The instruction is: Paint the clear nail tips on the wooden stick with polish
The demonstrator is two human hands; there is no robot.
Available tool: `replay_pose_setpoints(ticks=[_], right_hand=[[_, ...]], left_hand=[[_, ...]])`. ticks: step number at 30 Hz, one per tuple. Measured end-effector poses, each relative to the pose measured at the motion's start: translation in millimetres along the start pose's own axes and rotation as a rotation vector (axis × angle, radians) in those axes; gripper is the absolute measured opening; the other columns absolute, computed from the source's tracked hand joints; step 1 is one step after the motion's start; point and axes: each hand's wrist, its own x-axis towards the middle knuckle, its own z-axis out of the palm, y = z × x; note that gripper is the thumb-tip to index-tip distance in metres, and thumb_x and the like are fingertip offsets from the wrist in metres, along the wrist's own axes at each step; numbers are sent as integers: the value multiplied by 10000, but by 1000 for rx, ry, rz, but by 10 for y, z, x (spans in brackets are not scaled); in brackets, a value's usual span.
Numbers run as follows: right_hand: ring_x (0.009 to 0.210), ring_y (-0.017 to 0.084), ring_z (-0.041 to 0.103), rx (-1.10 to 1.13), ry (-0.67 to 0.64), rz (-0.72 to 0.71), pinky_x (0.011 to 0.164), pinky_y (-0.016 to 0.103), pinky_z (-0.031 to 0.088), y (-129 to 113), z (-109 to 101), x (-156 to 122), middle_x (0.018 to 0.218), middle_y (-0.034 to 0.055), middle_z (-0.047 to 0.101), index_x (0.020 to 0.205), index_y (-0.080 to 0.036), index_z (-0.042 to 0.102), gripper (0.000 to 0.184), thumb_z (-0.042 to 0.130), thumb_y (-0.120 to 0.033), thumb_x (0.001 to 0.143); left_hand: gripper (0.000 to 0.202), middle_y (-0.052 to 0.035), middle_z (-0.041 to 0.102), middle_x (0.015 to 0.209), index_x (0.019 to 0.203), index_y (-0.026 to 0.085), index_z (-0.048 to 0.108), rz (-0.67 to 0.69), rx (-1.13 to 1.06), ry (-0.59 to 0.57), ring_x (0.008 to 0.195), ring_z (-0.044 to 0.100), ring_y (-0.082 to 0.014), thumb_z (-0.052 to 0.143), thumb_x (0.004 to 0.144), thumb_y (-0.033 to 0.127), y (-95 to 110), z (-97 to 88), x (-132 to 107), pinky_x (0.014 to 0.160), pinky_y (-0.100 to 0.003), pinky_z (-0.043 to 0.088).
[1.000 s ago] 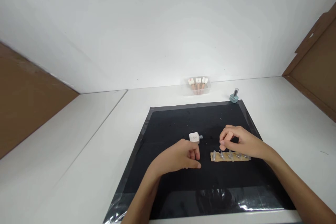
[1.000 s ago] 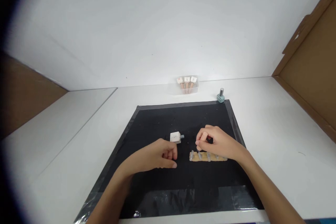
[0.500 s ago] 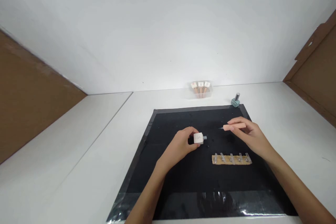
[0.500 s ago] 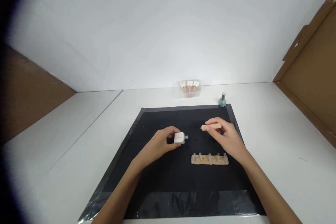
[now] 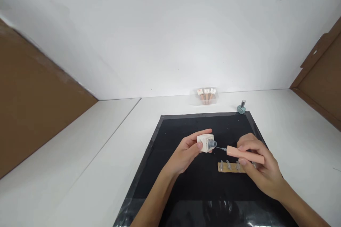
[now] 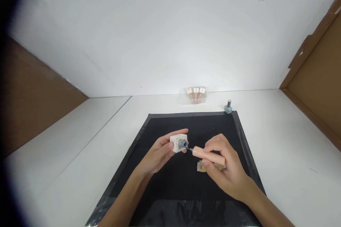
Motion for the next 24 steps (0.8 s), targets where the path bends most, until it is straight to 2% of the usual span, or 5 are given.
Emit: replay_pose_setpoints(ticks=[6, 11, 17, 24], right_hand=[[728, 188, 532, -83, -25, -11, 610, 290, 467, -23, -24, 25, 792, 17, 551, 980, -279, 525, 173, 513, -132, 889], [719, 186, 553, -188, -64, -53, 608, 297, 470, -27, -35, 42, 775, 14, 571, 977, -268, 518, 182, 521, -120, 872], [669, 180, 572, -295, -106, -194, 606, 316, 466, -62, -44, 93, 732, 6, 600, 967, -252, 487, 197, 496, -87, 859], [685, 190, 601, -345, -135, -264, 632, 350, 483, -54, -37, 110, 763, 15, 630, 983, -265, 509, 245, 508, -67, 839]], left_hand=[[526, -47, 726, 892, 1107, 237, 713, -26, 45, -27, 745, 627, -147, 804, 635, 450, 5, 15, -9, 769, -281, 477], [580, -53, 723, 887, 1134, 221, 697, -7, 97, -13, 774, 618, -156, 792, 630, 492, -12, 11, -10, 766, -280, 474], [510, -28, 694, 765, 960, 169, 726, 27, 82, 27, 663, 607, -122, 822, 578, 494, -21, 34, 10, 652, -242, 487], [585, -1, 630, 588, 799, 125, 655, 68, 157, 96, 474, 547, -102, 806, 497, 603, -20, 51, 40, 488, -229, 433]])
